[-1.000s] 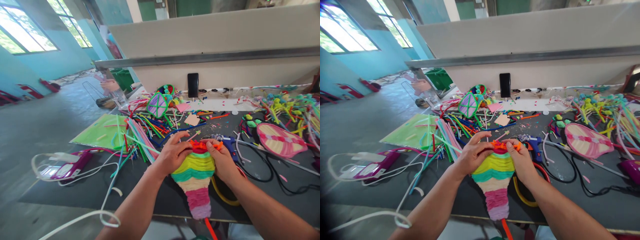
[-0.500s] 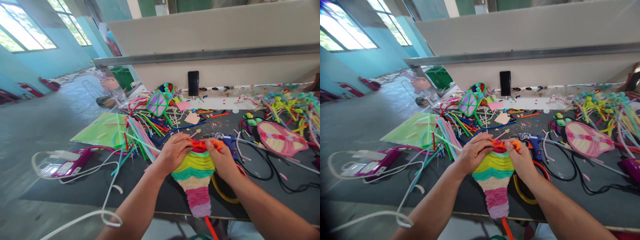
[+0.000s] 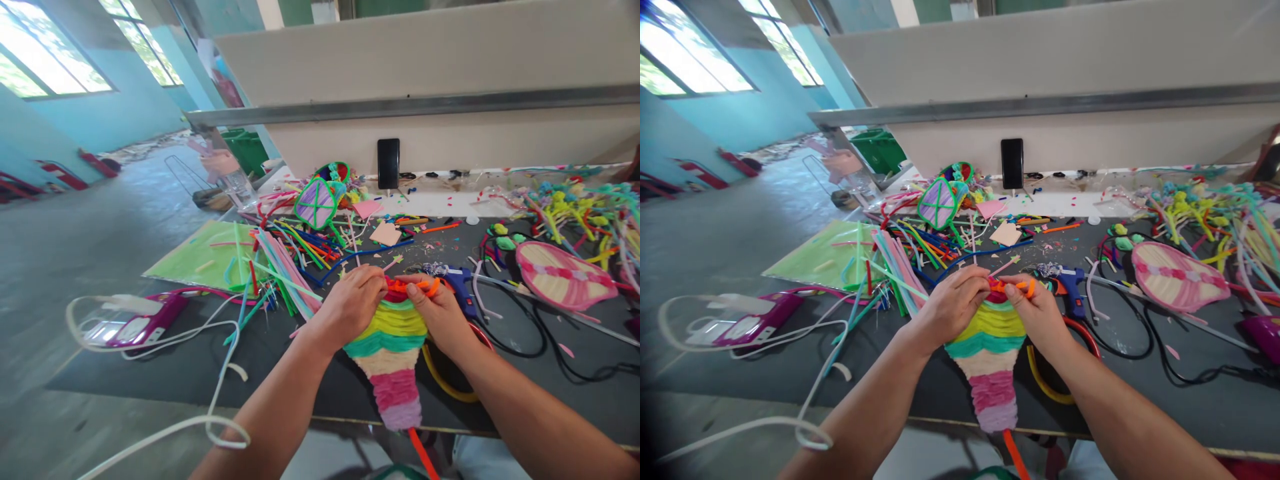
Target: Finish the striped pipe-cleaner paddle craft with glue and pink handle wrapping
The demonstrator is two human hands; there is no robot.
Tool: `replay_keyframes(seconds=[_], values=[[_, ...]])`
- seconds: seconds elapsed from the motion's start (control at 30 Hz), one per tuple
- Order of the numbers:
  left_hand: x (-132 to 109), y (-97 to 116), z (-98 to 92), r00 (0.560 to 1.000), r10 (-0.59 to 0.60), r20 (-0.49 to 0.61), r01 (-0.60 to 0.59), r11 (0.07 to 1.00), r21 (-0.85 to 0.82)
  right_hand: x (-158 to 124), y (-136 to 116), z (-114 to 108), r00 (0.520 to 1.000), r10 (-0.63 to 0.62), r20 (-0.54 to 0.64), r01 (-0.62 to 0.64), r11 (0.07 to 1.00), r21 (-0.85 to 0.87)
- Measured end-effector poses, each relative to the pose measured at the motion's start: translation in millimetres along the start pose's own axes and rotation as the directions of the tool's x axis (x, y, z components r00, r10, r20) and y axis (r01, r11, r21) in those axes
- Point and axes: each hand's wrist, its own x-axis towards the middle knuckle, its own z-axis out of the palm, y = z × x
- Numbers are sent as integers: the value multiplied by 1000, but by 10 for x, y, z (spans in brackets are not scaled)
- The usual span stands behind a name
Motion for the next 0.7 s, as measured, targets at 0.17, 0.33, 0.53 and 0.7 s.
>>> replay_keyframes(seconds=[0.17,0.33,0.53,0.7], values=[[-1,25,62,997,-72,-43,65,988,-140,-3,-19,30,998,68,2,-68,991,115],[-14,-32,51,978,-149,-146,101,951,-293,-5,23,7,992,127,4,-125,969,215],[-36,-93,-37,981,-196,11,190,932,-309,-2,31,-3,988,154,7,-151,956,253],[-36,-80,6,972,-231,44,233,927,-292,7,11,0,982,186,34,-188,939,288]])
